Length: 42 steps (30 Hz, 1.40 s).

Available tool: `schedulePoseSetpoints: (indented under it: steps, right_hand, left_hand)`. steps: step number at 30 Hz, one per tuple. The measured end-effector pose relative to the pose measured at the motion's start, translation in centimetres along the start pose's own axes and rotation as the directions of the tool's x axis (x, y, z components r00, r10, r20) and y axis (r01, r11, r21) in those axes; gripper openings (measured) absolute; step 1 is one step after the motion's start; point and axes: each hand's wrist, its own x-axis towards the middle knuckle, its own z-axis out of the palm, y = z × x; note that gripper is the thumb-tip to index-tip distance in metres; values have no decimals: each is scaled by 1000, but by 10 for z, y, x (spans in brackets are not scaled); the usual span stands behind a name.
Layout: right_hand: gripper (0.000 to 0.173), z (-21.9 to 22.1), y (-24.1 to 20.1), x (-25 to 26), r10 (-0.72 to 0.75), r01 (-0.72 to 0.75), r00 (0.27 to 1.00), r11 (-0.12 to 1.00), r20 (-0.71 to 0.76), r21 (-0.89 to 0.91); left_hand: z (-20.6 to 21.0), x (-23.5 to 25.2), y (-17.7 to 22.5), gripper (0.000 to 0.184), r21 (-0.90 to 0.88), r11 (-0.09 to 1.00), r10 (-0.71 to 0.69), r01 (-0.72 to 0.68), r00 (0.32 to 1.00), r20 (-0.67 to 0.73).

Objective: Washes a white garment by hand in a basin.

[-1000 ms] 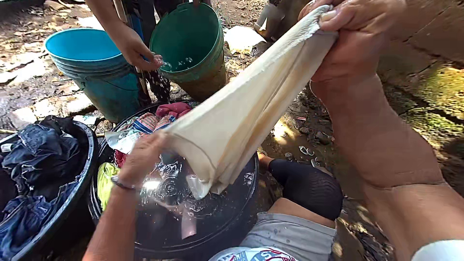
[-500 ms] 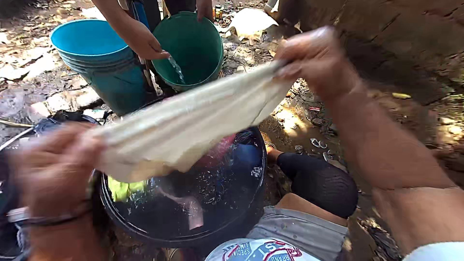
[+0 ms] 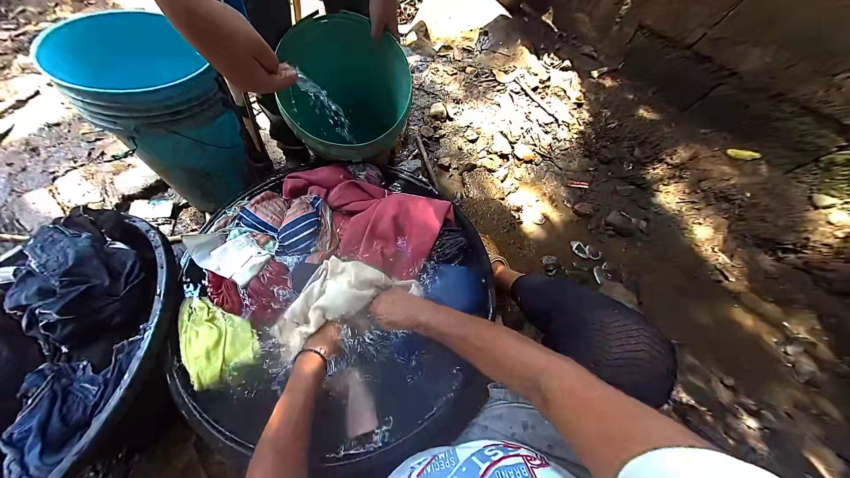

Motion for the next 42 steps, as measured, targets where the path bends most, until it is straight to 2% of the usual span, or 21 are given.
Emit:
schedulePoseSetpoints:
  steps: [3, 5, 7, 9, 11, 13, 15, 16, 18, 20, 22, 23, 25, 27, 29, 31, 32, 35, 37, 40, 42]
  right_hand:
    - [43, 6, -10, -5, 188, -200, 978, 971, 94, 132]
    - [55, 8, -15, -2, 302, -319, 946, 929, 116, 185]
    - [54, 15, -10, -2, 218, -223, 975, 962, 45, 156]
    - [46, 8, -4, -5, 81, -89, 994, 988, 69, 128]
    - [31, -16, -7, -15, -40, 40, 999, 989, -4, 140]
    - [23, -36, -1, -25, -136, 170, 972, 970, -190, 176]
    - [18, -48, 21, -28, -218, 349, 869, 907, -445, 237]
    - [20, -63, 24, -35, -201, 413, 832, 846, -517, 336]
    - [24, -101, 20, -55, -122, 486, 812, 683, -571, 545]
    - [31, -134, 14, -72, -143, 598, 763, 529, -631, 602]
    - [32, -160, -3, -90, -176, 605, 778, 468, -603, 644]
    - [26, -169, -14, -99, -185, 571, 804, 505, -565, 647]
    - [19, -180, -42, -116, -172, 416, 875, 744, -453, 522]
    - [38, -179, -67, -127, -199, 288, 932, 915, -304, 282]
    - [22, -161, -77, -124, -287, 326, 924, 937, -253, 129]
    - [25, -145, -78, -120, -339, 381, 914, 906, -224, 184]
    - [25, -142, -78, -118, -366, 421, 901, 869, -234, 260]
    - [14, -139, -81, -107, -309, 502, 862, 624, -402, 599]
    - [23, -142, -75, -98, -233, 572, 816, 451, -529, 684]
    - [27, -155, -68, -99, -125, 616, 768, 411, -628, 672]
    - [25, -164, -66, -104, -125, 648, 743, 381, -657, 660]
  left_hand:
    - [26, 0, -15, 44, -238, 931, -262, 278, 960, 95]
    - [45, -1, -29, 46, -322, 891, -306, 321, 947, 98]
    - [51, -2, -26, 48, -137, 966, -214, 219, 976, 46]
    - [35, -4, -11, 49, 77, 996, -35, 36, 999, -16]
    - [-1, -13, 6, 50, 224, 965, 127, -135, 991, 52]
    - [-36, -23, 2, 40, 144, 946, 294, -291, 956, 7]
    - [-72, -42, -10, 33, -88, 926, 359, -368, 928, -98]
    - [-89, -56, -15, 29, -152, 904, 369, -401, 908, -199]
    - [-124, -88, -18, 25, -179, 849, 389, -498, 816, -428]
    - [-158, -117, -15, 23, -151, 801, 384, -579, 692, -611]
    - [-186, -136, -10, 19, -113, 722, 400, -683, 546, -736]
    - [-199, -142, -4, 17, -67, 684, 420, -726, 468, -778]
    - [-220, -149, 10, 14, -23, 610, 437, -792, 360, -824]
    - [-235, -150, 33, 17, -19, 519, 443, -854, 288, -849]
    - [-236, -159, 66, 18, -31, 470, 441, -882, 265, -857]
    - [-223, -149, 89, 11, 59, 565, 496, -823, 282, -821]
    - [-213, -133, 94, 16, 169, 638, 549, -751, 289, -784]
    - [-179, -78, 76, 29, 392, 727, 661, -565, 417, -624]
    - [-157, -60, 61, 30, 246, 773, 602, -585, 554, -575]
    - [-136, -68, 33, 31, -91, 795, 508, -599, 741, -440]
    - [-120, -62, 12, 29, -115, 839, 470, -532, 815, -337]
